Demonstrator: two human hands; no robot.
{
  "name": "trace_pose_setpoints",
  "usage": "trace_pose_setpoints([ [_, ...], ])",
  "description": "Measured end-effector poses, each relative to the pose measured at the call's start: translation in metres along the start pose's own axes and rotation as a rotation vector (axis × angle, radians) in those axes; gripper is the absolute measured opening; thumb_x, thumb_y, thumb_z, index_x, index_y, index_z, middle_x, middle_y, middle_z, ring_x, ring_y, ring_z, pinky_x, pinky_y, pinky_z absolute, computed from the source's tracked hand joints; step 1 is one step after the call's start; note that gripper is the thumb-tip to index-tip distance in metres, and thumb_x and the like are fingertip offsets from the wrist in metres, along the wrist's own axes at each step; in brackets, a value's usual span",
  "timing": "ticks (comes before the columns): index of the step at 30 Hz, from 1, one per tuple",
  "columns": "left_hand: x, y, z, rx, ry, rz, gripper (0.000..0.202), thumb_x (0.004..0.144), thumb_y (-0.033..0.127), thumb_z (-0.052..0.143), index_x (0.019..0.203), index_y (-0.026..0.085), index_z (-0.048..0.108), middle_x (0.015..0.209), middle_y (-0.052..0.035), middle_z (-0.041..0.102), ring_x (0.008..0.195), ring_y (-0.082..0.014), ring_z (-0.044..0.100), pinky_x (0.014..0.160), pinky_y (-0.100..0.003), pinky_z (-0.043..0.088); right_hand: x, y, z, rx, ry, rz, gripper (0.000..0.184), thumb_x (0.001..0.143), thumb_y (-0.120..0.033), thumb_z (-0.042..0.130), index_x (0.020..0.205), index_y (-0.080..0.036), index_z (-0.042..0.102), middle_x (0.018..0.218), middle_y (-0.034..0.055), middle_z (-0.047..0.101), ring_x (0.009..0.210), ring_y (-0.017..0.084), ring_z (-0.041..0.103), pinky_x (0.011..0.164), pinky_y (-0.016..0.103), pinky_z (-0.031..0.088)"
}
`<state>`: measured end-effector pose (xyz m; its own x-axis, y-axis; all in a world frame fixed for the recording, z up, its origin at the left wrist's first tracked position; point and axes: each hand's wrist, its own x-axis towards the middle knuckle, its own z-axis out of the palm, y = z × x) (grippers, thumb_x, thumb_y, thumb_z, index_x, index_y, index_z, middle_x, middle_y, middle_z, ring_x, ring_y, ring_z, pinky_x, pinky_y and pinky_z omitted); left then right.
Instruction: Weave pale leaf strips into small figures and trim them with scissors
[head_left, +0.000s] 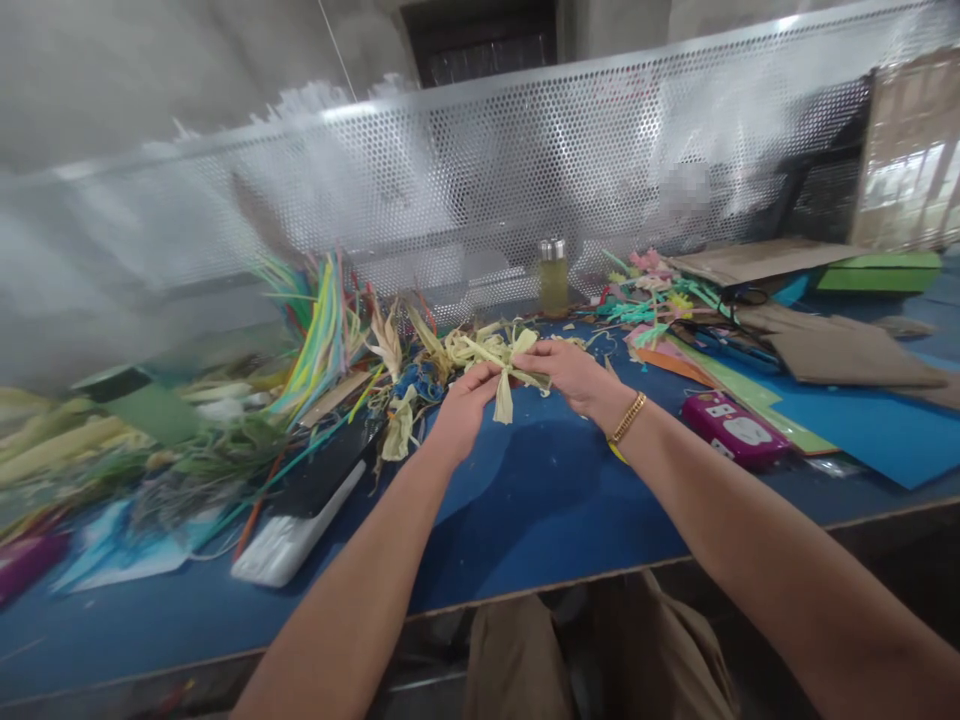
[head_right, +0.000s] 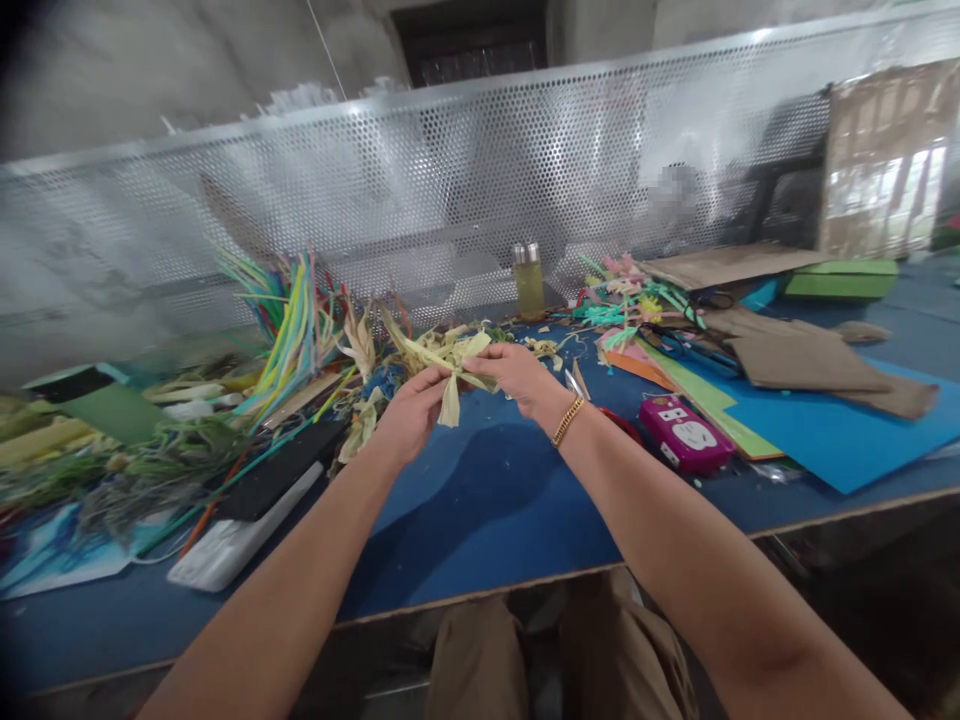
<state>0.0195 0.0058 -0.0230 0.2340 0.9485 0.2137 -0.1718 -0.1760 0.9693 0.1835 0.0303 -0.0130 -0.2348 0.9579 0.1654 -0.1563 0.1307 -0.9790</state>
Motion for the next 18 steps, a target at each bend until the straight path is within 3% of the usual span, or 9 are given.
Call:
trace_pose_setpoints([
  [4, 0.0016, -0.0051, -0.0026, -0.042, 0.005, 0.051, 0.027, 0.078, 0.041, 0.067, 0.088, 0.017, 0.070, 0.083, -0.0061, 0.070, 0.085, -0.0218, 0.064, 0.081, -0.034, 0.047, -0.0016, -0.0018, 0.0033, 0.020, 0.014, -0.039, 0.022, 0.062, -0.032, 0.079, 0.066, -0.018, 0.063, 0.067, -0.0001, 0.064, 0.065, 0.012, 0.056, 0.069, 0.029, 0.044],
  [11, 0.0025, -0.0045, -0.0022, -0.040, 0.112, 0.001, 0.025, 0.071, 0.040, 0.074, 0.077, 0.017, 0.069, 0.071, -0.0024, 0.068, 0.070, -0.0177, 0.063, 0.067, -0.029, 0.048, -0.0045, -0.0045, 0.0035, -0.055, -0.015, -0.054, 0.026, 0.062, -0.037, 0.079, 0.068, -0.016, 0.064, 0.067, -0.0007, 0.062, 0.065, 0.011, 0.052, 0.066, 0.027, 0.042],
  [18, 0.0009, -0.0002, 0.0040, -0.028, 0.138, -0.054, 0.024, 0.069, 0.038, 0.074, 0.070, 0.015, 0.069, 0.070, -0.0054, 0.068, 0.070, -0.0193, 0.063, 0.068, -0.031, 0.049, -0.0029, -0.0034, 0.0018, -0.030, -0.013, -0.061, 0.028, 0.066, -0.042, 0.074, 0.075, -0.017, 0.064, 0.070, -0.0009, 0.062, 0.064, 0.011, 0.051, 0.064, 0.027, 0.042],
])
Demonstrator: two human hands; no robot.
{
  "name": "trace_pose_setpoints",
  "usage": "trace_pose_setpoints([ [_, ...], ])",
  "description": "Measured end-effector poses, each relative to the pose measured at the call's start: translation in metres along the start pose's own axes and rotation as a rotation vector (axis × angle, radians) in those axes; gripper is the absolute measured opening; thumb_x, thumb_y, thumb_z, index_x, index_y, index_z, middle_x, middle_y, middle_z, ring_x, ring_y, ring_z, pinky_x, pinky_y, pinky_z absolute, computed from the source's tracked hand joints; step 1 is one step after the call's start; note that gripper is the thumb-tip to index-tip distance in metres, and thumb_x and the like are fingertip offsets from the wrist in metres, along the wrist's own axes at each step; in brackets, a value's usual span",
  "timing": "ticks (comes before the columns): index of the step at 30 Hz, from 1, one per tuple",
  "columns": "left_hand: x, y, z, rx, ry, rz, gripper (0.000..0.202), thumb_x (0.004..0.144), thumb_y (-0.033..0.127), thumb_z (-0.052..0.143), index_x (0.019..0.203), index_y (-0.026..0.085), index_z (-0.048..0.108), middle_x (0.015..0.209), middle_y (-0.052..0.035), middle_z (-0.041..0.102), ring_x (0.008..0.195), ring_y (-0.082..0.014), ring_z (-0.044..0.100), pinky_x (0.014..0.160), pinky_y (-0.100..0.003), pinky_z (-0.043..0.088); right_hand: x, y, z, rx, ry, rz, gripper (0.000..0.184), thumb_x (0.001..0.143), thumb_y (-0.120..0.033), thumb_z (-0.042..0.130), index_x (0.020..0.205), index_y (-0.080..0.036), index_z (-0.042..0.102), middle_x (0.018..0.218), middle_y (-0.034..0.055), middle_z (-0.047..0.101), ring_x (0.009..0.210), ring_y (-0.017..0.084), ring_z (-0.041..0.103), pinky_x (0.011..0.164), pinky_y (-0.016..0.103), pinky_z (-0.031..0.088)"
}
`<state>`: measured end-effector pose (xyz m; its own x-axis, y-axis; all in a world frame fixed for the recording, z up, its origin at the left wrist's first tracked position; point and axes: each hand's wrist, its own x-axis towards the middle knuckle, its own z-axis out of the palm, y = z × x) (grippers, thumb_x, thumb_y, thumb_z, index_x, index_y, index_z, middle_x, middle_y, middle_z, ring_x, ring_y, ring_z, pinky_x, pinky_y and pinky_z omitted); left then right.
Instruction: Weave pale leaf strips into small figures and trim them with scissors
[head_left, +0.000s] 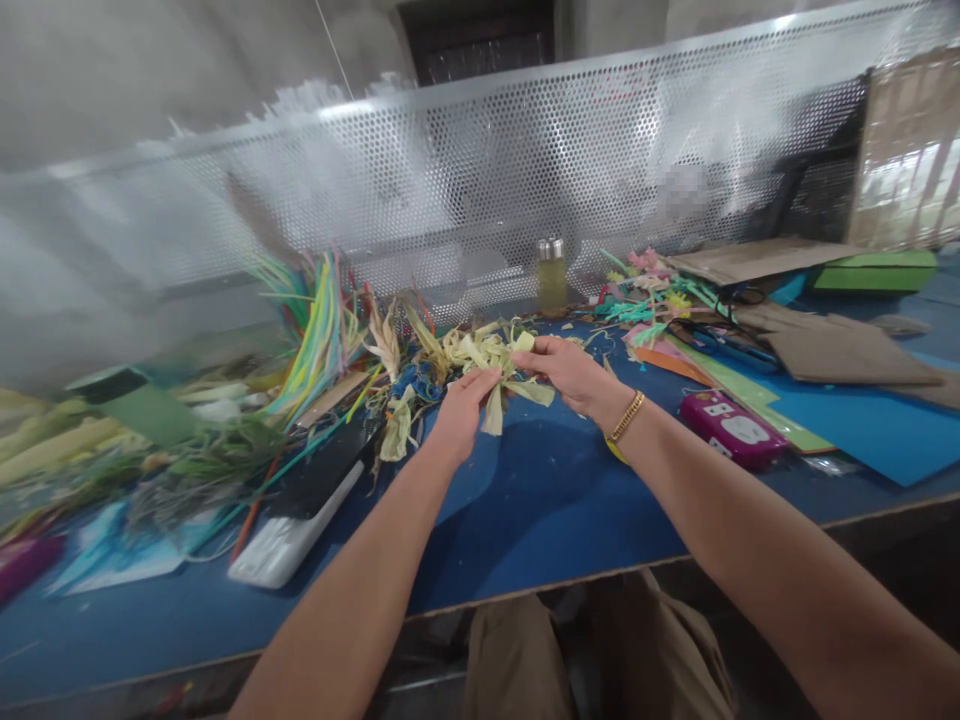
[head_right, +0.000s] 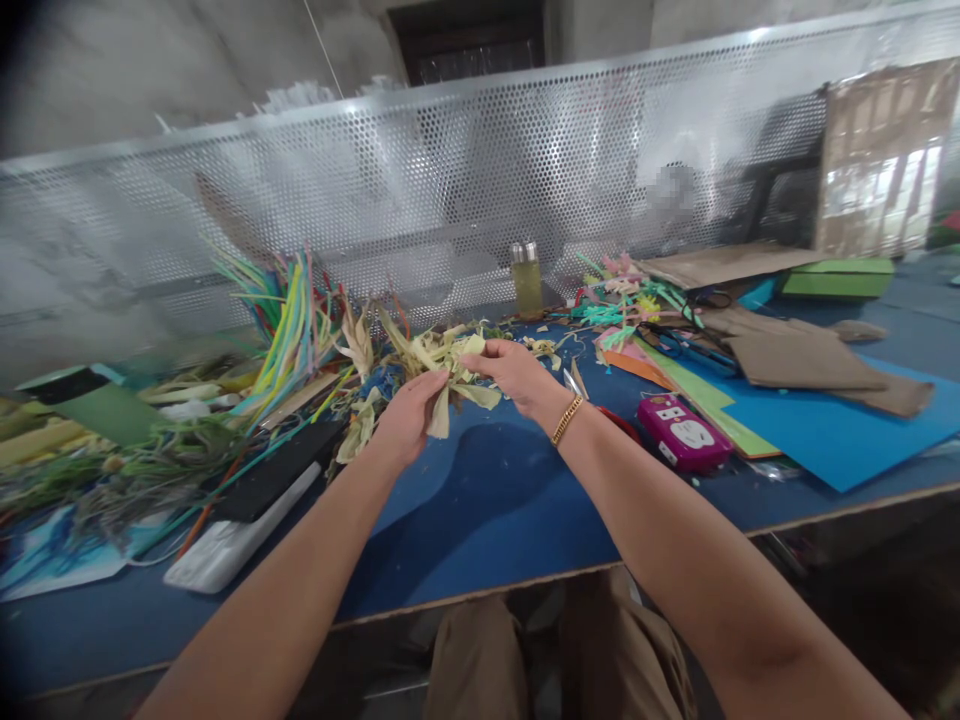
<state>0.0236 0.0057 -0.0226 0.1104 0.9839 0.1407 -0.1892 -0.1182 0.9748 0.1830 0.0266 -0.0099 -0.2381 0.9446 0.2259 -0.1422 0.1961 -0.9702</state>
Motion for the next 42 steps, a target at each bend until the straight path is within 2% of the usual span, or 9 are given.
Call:
trace_pose_setpoints([
  [9, 0.004, -0.005, -0.005, 0.179, -0.018, 0.058, 0.020, 0.069, 0.034, 0.072, 0.061, 0.016, 0.066, 0.065, -0.0028, 0.063, 0.068, -0.0169, 0.057, 0.069, -0.029, 0.044, -0.002, 0.000, 0.007, -0.001, 0.058, -0.048, 0.027, 0.066, -0.039, 0.073, 0.066, -0.017, 0.058, 0.067, -0.0016, 0.057, 0.064, 0.011, 0.049, 0.067, 0.027, 0.042],
  [16, 0.001, 0.001, -0.002, 0.218, -0.049, 0.030, 0.017, 0.068, 0.030, 0.071, 0.059, 0.016, 0.066, 0.062, -0.0018, 0.061, 0.065, -0.0154, 0.053, 0.068, -0.029, 0.042, -0.001, 0.001, 0.008, -0.068, 0.127, -0.056, 0.036, 0.063, -0.048, 0.075, 0.062, -0.018, 0.053, 0.063, -0.0021, 0.055, 0.063, 0.011, 0.048, 0.064, 0.028, 0.040],
  [24, -0.001, -0.005, -0.002, 0.056, -0.092, -0.017, 0.024, 0.070, 0.038, 0.075, 0.069, 0.015, 0.068, 0.073, -0.0055, 0.066, 0.074, -0.0184, 0.059, 0.073, -0.031, 0.045, 0.004, 0.007, -0.002, -0.180, 0.082, -0.088, 0.036, 0.072, -0.052, 0.067, 0.063, -0.019, 0.055, 0.065, -0.0003, 0.055, 0.063, 0.012, 0.048, 0.064, 0.029, 0.039],
  [26, 0.000, -0.006, -0.002, 0.012, -0.076, -0.005, 0.025, 0.071, 0.039, 0.075, 0.072, 0.015, 0.069, 0.073, -0.0050, 0.066, 0.075, -0.0178, 0.059, 0.073, -0.030, 0.045, 0.004, 0.006, -0.005, -0.244, 0.146, -0.124, 0.035, 0.076, -0.053, 0.062, 0.071, -0.019, 0.059, 0.073, 0.0024, 0.060, 0.069, 0.015, 0.052, 0.068, 0.030, 0.040],
  [28, 0.003, -0.007, -0.003, 0.016, -0.001, 0.054, 0.025, 0.070, 0.039, 0.076, 0.076, 0.016, 0.069, 0.072, -0.0028, 0.064, 0.072, -0.0157, 0.057, 0.071, -0.028, 0.044, 0.001, 0.001, -0.005, -0.386, 0.309, -0.231, 0.034, 0.080, -0.053, 0.060, 0.081, -0.019, 0.061, 0.082, 0.0046, 0.063, 0.076, 0.016, 0.055, 0.072, 0.031, 0.041],
  [30, 0.005, -0.006, -0.005, 0.058, 0.079, 0.123, 0.025, 0.069, 0.039, 0.077, 0.077, 0.017, 0.068, 0.068, 0.0002, 0.060, 0.066, -0.0128, 0.052, 0.065, -0.026, 0.041, -0.006, -0.006, -0.002, -0.589, 0.460, -0.371, 0.032, 0.082, -0.052, 0.058, 0.082, -0.020, 0.060, 0.084, 0.0056, 0.063, 0.079, 0.018, 0.055, 0.076, 0.032, 0.039],
  [31, 0.005, -0.006, -0.006, 0.079, 0.107, 0.150, 0.025, 0.069, 0.039, 0.077, 0.076, 0.017, 0.067, 0.065, 0.0014, 0.058, 0.063, -0.0116, 0.049, 0.062, -0.025, 0.039, -0.009, -0.009, 0.001, -0.689, 0.473, -0.427, 0.032, 0.085, -0.051, 0.056, 0.079, -0.020, 0.060, 0.082, 0.0058, 0.063, 0.078, 0.018, 0.055, 0.077, 0.032, 0.038],
  [36, 0.005, -0.004, -0.006, 0.065, 0.165, 0.207, 0.022, 0.068, 0.035, 0.076, 0.074, 0.018, 0.065, 0.064, 0.0027, 0.057, 0.061, -0.0103, 0.047, 0.059, -0.024, 0.036, -0.023, -0.013, 0.018, -1.016, 0.194, -0.493, 0.032, 0.085, -0.050, 0.059, 0.075, -0.020, 0.065, 0.078, 0.0073, 0.067, 0.076, 0.020, 0.057, 0.075, 0.033, 0.036],
  [42, 0.006, -0.008, -0.005, 0.070, 0.180, 0.185, 0.023, 0.065, 0.034, 0.077, 0.077, 0.018, 0.066, 0.065, 0.0020, 0.060, 0.063, -0.0120, 0.051, 0.062, -0.025, 0.038, -0.023, -0.005, 0.024, -1.184, 0.153, -0.369, 0.024, 0.085, -0.042, 0.060, 0.080, -0.020, 0.068, 0.079, 0.0079, 0.069, 0.076, 0.022, 0.059, 0.069, 0.032, 0.035],
])
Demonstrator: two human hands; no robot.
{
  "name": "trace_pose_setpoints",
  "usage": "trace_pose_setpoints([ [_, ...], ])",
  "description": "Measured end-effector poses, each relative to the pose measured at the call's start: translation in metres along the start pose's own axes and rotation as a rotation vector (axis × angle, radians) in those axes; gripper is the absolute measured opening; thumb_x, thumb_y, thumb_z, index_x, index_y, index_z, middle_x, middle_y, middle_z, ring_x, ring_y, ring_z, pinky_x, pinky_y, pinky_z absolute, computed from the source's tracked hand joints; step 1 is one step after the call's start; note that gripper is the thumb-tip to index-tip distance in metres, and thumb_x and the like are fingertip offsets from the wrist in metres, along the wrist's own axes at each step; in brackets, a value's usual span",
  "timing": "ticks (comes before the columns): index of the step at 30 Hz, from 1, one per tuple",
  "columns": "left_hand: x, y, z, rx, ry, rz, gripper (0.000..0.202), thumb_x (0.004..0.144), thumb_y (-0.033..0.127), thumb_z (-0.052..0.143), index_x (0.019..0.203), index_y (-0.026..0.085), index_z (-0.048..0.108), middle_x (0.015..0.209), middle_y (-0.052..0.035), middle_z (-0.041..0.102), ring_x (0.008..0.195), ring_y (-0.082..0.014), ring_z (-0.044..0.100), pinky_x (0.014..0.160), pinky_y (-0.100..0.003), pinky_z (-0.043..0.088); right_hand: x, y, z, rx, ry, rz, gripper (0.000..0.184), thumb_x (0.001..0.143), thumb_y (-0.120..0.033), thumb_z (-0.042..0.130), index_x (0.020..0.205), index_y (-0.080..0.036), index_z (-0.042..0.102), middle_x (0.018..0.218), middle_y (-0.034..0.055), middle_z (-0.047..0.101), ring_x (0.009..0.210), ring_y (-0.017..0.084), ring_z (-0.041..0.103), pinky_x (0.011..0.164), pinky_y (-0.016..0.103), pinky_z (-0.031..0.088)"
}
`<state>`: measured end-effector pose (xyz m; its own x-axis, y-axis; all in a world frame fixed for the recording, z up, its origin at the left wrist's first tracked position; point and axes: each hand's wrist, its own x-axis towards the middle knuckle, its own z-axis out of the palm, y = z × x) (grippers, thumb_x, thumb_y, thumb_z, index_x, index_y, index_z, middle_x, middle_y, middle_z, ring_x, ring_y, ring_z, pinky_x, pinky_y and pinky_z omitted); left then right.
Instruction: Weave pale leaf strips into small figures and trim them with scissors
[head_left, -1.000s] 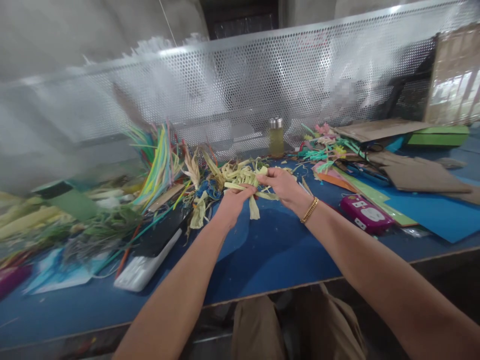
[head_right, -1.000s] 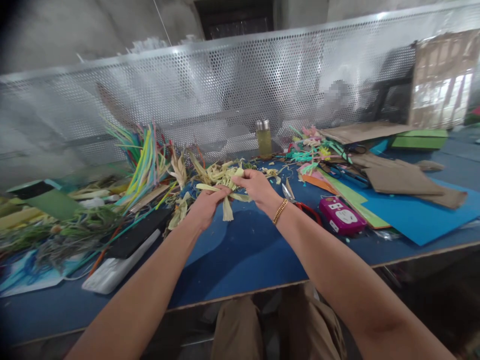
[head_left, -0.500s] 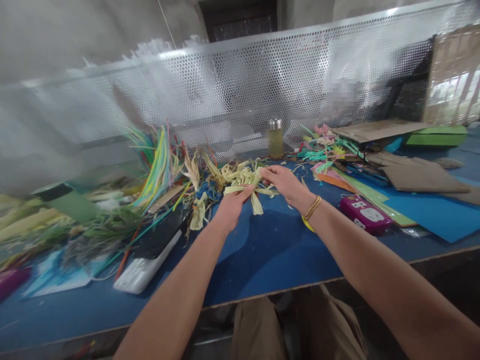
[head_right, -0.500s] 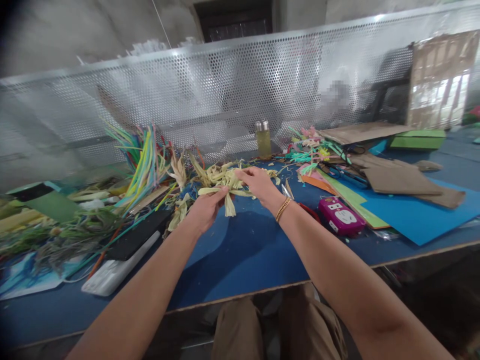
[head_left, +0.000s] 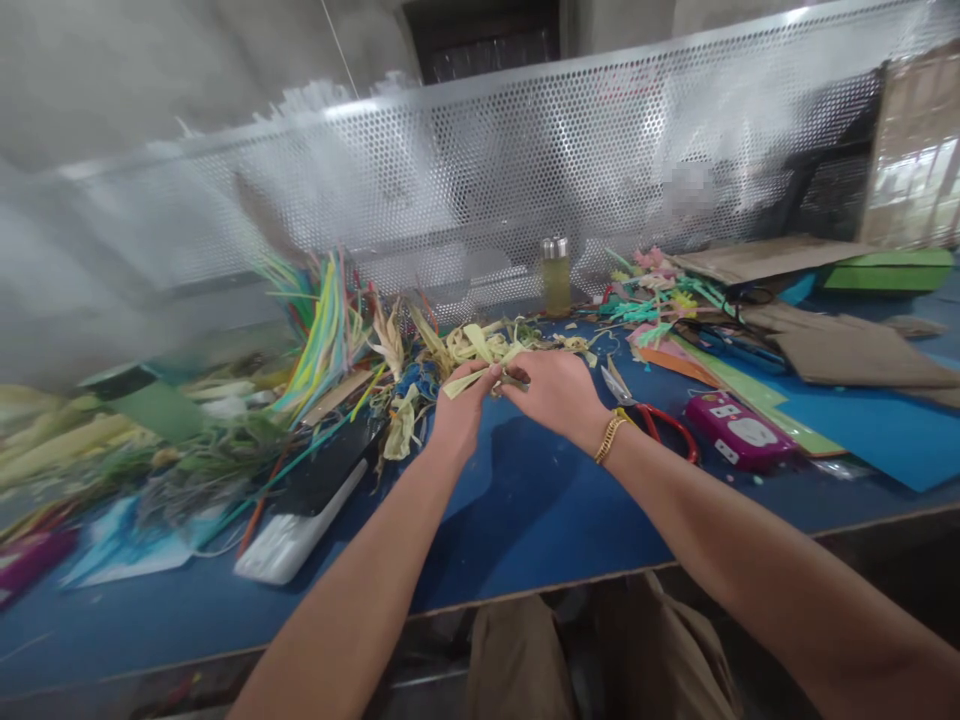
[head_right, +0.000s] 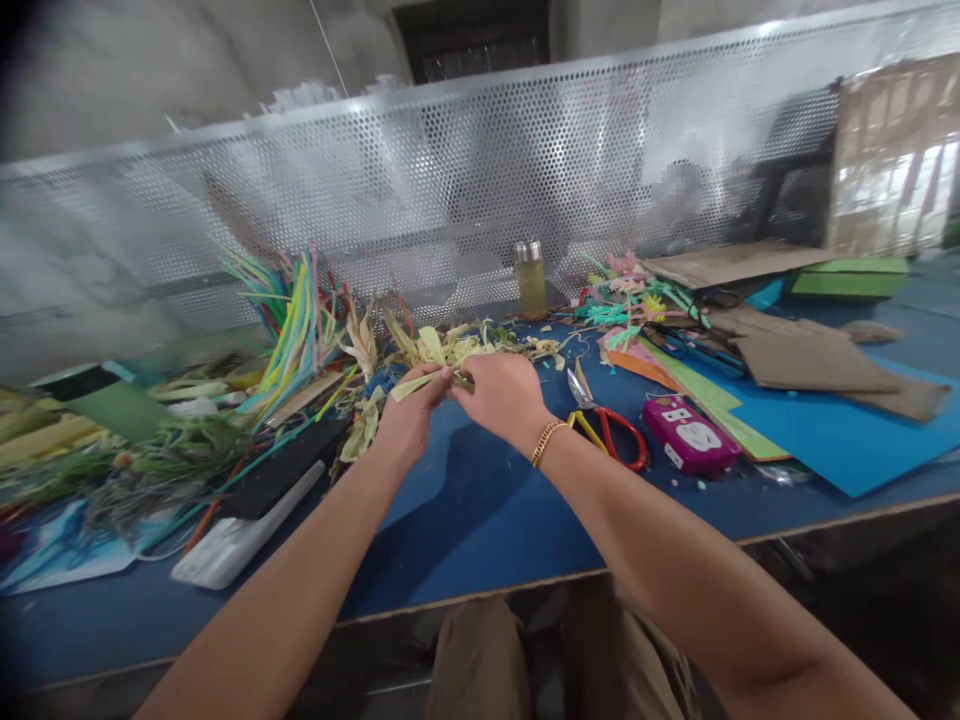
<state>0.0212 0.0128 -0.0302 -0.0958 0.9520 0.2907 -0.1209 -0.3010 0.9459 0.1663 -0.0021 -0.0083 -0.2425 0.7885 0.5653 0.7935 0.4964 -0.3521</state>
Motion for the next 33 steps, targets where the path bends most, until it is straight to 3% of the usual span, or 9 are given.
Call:
trace_pose_setpoints([
  [10, -0.004, 0.005, -0.001, 0.100, -0.006, 0.067, 0.023, 0.066, 0.034, 0.078, 0.079, 0.017, 0.069, 0.071, 0.0004, 0.064, 0.067, -0.0128, 0.052, 0.065, -0.025, 0.039, -0.001, 0.000, 0.004, -0.048, -0.044, -0.053, 0.028, 0.095, -0.027, 0.040, 0.089, -0.017, 0.065, 0.089, 0.0116, 0.069, 0.082, 0.022, 0.060, 0.072, 0.032, 0.035],
  [19, -0.001, 0.004, 0.001, 0.010, 0.075, 0.065, 0.021, 0.065, 0.035, 0.078, 0.072, 0.017, 0.071, 0.069, -0.0016, 0.067, 0.075, -0.0169, 0.058, 0.071, -0.028, 0.042, 0.000, -0.004, 0.007, -0.045, -0.070, -0.141, 0.030, 0.095, -0.026, 0.041, 0.081, -0.018, 0.066, 0.081, 0.0077, 0.069, 0.076, 0.019, 0.059, 0.068, 0.030, 0.031],
  [24, 0.000, 0.003, -0.003, 0.084, 0.088, 0.038, 0.028, 0.066, 0.042, 0.076, 0.064, 0.015, 0.067, 0.062, 0.0000, 0.062, 0.065, -0.0132, 0.052, 0.066, -0.026, 0.040, 0.000, -0.006, 0.007, -0.039, -0.088, -0.182, 0.028, 0.094, -0.024, 0.044, 0.077, -0.017, 0.065, 0.078, 0.0059, 0.068, 0.073, 0.017, 0.057, 0.067, 0.029, 0.030],
  [29, 0.007, -0.004, -0.010, 0.146, -0.042, -0.021, 0.032, 0.067, 0.046, 0.074, 0.068, 0.015, 0.067, 0.060, 0.0015, 0.057, 0.057, -0.0101, 0.044, 0.057, -0.024, 0.034, -0.001, -0.005, 0.007, -0.079, -0.143, -0.156, 0.027, 0.095, -0.026, 0.043, 0.085, -0.017, 0.067, 0.083, 0.0063, 0.070, 0.077, 0.017, 0.059, 0.068, 0.029, 0.031],
  [33, 0.009, -0.007, -0.010, 0.146, -0.079, -0.050, 0.031, 0.069, 0.046, 0.072, 0.070, 0.015, 0.068, 0.057, 0.0014, 0.055, 0.056, -0.0112, 0.044, 0.057, -0.025, 0.034, 0.000, -0.001, 0.006, -0.104, -0.123, -0.083, 0.031, 0.097, -0.031, 0.041, 0.087, -0.017, 0.067, 0.088, 0.0080, 0.071, 0.081, 0.018, 0.061, 0.070, 0.028, 0.033],
])
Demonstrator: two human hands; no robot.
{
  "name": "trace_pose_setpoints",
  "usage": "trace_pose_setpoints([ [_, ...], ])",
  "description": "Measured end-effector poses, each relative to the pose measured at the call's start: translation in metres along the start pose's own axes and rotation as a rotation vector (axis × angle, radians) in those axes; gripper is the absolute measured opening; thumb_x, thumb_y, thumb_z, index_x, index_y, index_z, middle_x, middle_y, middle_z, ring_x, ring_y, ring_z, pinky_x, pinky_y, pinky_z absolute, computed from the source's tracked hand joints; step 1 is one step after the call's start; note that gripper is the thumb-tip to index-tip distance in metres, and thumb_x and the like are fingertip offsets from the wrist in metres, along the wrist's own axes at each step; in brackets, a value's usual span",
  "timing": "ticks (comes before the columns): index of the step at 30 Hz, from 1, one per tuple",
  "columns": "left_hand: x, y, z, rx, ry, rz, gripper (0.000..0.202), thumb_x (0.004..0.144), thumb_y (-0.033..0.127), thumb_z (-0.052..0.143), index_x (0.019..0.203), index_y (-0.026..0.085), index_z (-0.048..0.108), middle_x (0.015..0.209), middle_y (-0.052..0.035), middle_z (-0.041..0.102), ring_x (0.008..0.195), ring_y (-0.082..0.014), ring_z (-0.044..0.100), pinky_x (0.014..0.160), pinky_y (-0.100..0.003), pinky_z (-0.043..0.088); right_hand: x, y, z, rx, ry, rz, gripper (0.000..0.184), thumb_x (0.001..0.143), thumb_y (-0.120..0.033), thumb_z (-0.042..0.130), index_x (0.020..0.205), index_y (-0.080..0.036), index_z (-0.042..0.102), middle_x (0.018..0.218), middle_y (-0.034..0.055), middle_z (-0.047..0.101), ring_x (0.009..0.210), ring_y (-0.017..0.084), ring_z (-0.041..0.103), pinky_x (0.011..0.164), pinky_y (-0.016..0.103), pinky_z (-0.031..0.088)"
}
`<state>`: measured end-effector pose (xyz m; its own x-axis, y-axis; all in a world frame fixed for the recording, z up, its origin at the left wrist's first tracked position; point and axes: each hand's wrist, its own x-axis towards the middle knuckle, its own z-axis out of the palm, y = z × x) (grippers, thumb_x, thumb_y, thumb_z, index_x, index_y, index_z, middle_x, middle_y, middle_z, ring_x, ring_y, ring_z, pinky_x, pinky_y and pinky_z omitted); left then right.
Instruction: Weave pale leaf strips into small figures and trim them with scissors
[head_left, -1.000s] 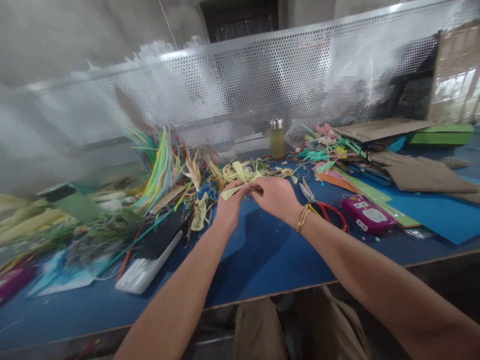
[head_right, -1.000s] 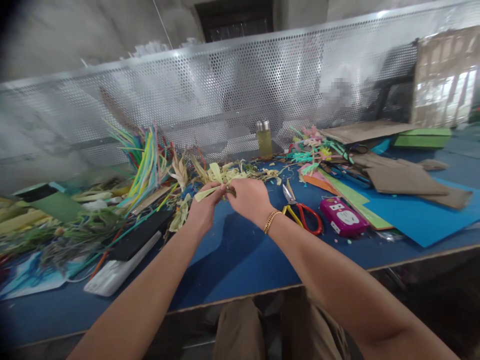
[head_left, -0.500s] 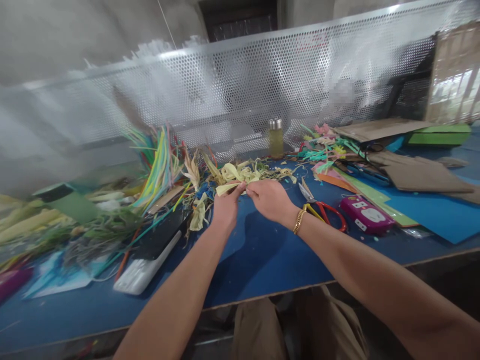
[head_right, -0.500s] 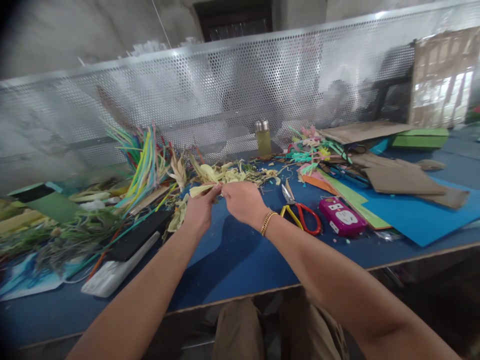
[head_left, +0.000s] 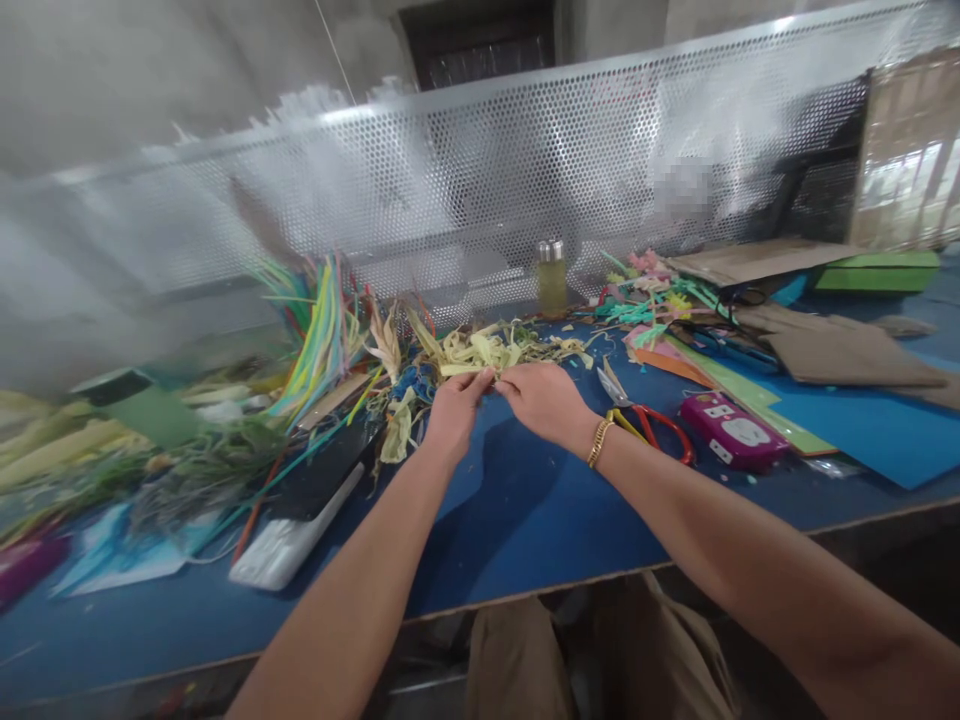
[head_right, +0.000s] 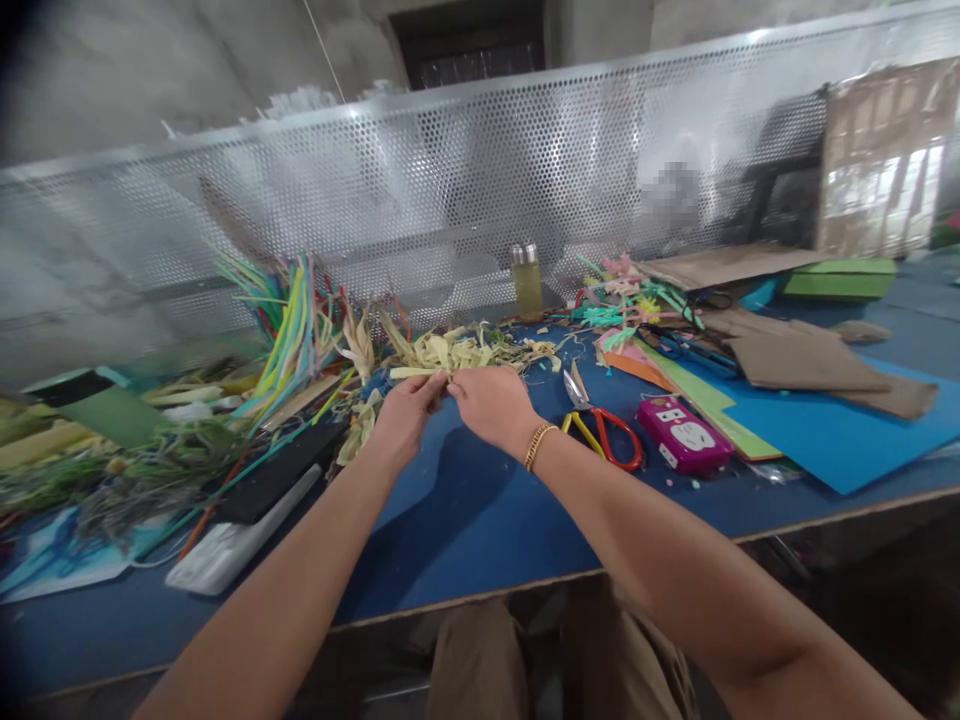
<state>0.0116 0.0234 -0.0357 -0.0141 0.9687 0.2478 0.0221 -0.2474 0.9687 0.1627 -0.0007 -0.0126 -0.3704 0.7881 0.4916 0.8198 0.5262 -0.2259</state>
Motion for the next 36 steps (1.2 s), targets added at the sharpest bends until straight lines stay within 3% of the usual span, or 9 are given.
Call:
trace_pose_setpoints([
  [6, -0.0027, 0.0033, 0.0013, -0.044, 0.026, 0.092, 0.025, 0.065, 0.032, 0.076, 0.085, 0.018, 0.072, 0.080, -0.0034, 0.069, 0.076, -0.0165, 0.057, 0.070, -0.028, 0.042, -0.0004, 0.0034, -0.0078, 0.030, 0.108, 0.116, 0.025, 0.096, -0.037, 0.046, 0.098, -0.018, 0.063, 0.086, 0.0061, 0.071, 0.078, 0.019, 0.062, 0.066, 0.028, 0.033],
  [10, -0.0023, 0.0057, -0.0002, 0.022, 0.096, 0.112, 0.021, 0.068, 0.032, 0.073, 0.083, 0.017, 0.073, 0.081, -0.0033, 0.070, 0.077, -0.0168, 0.059, 0.073, -0.029, 0.044, 0.0006, 0.0039, -0.0096, -0.014, 0.120, 0.079, 0.023, 0.096, -0.034, 0.047, 0.096, -0.018, 0.064, 0.088, 0.0069, 0.070, 0.080, 0.019, 0.061, 0.067, 0.029, 0.033],
  [16, -0.0009, 0.0056, 0.0003, 0.019, 0.092, 0.131, 0.019, 0.071, 0.032, 0.070, 0.081, 0.016, 0.073, 0.081, -0.0053, 0.072, 0.087, -0.0197, 0.063, 0.085, -0.032, 0.046, 0.0004, 0.0036, -0.0048, -0.056, 0.125, 0.021, 0.029, 0.098, -0.029, 0.042, 0.088, -0.017, 0.067, 0.088, 0.0077, 0.069, 0.080, 0.019, 0.060, 0.069, 0.030, 0.034],
  [22, 0.0018, 0.0009, -0.0011, -0.026, 0.143, 0.162, 0.020, 0.070, 0.029, 0.071, 0.084, 0.017, 0.066, 0.080, -0.0038, 0.071, 0.082, -0.0181, 0.063, 0.082, -0.032, 0.047, 0.0004, 0.0048, -0.0023, -0.025, 0.145, -0.025, 0.028, 0.096, -0.029, 0.046, 0.090, -0.019, 0.072, 0.089, 0.0072, 0.069, 0.086, 0.019, 0.059, 0.073, 0.030, 0.036],
  [31, -0.0018, 0.0047, 0.0007, 0.016, 0.073, 0.142, 0.013, 0.073, 0.026, 0.066, 0.082, 0.018, 0.063, 0.077, -0.0008, 0.066, 0.076, -0.0142, 0.059, 0.077, -0.028, 0.044, 0.0018, 0.0061, -0.0062, 0.010, 0.174, -0.021, 0.021, 0.093, -0.033, 0.054, 0.090, -0.024, 0.072, 0.085, 0.0031, 0.069, 0.087, 0.019, 0.057, 0.082, 0.034, 0.032],
  [36, 0.0000, 0.0024, -0.0007, 0.059, 0.054, 0.137, 0.012, 0.073, 0.026, 0.066, 0.081, 0.017, 0.064, 0.077, -0.0005, 0.064, 0.074, -0.0136, 0.056, 0.074, -0.027, 0.042, 0.0019, 0.0064, -0.0054, 0.030, 0.201, -0.002, 0.019, 0.092, -0.034, 0.056, 0.088, -0.028, 0.073, 0.094, 0.0025, 0.070, 0.095, 0.021, 0.056, 0.088, 0.038, 0.028],
])
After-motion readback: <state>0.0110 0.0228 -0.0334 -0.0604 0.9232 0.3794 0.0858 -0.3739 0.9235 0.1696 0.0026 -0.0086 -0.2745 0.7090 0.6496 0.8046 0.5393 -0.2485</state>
